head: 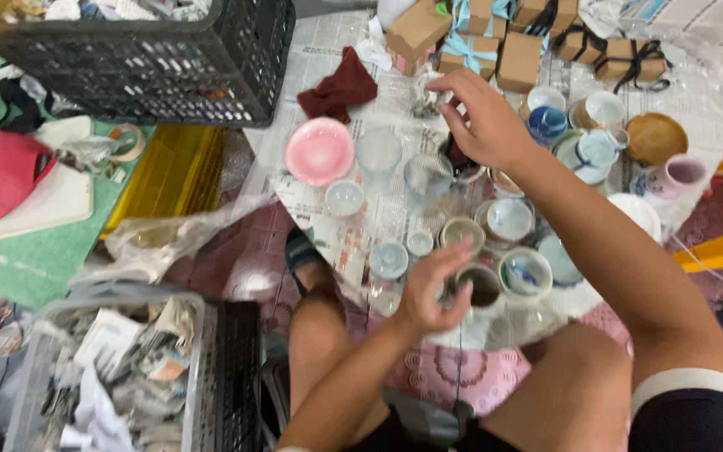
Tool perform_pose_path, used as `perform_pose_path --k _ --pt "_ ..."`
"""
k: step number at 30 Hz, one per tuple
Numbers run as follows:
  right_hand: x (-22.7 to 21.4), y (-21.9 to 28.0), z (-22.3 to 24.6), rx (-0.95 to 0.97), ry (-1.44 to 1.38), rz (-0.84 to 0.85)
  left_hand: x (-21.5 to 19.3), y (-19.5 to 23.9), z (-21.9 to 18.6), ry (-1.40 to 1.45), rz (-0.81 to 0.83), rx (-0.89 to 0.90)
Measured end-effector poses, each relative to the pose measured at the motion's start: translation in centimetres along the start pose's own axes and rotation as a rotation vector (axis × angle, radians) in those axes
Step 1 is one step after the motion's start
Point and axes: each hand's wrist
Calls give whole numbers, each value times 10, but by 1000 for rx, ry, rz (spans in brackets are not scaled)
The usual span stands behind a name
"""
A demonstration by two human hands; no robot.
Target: The person sits on the floor and wipes several ceramic cups and a small bowl with a cloth. They then pick up a piece of newspaper, fold it, and wrap a small cup before placing it on the table.
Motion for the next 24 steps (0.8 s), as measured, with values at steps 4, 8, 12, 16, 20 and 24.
perform_pose_path --k 4,8,12,16,20,24 --pt "-19 42 96 -39 -54 -37 10 8 3 -55 -151 14" --pt "-18 93 161 -75 -99 -63 12 15 -10 -38 -170 107" --pt "4 135 200 -74 -160 -60 -5 24 -30 -97 -150 214" --pt "48 159 222 -129 -435 -51 -32 68 -71 -133 -132 128" --pt "102 177 234 -166 -607 -13 -67 130 -113 -202 -114 32" --pt "172 178 259 -205 -789 29 -98 189 -157 -436 -113 -77"
Point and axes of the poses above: each hand's wrist, its own y-axis away from the middle knuckle, its own x-axis out of the palm, z = x × y, and after that the axes turned 11 degrees about z, right-handed
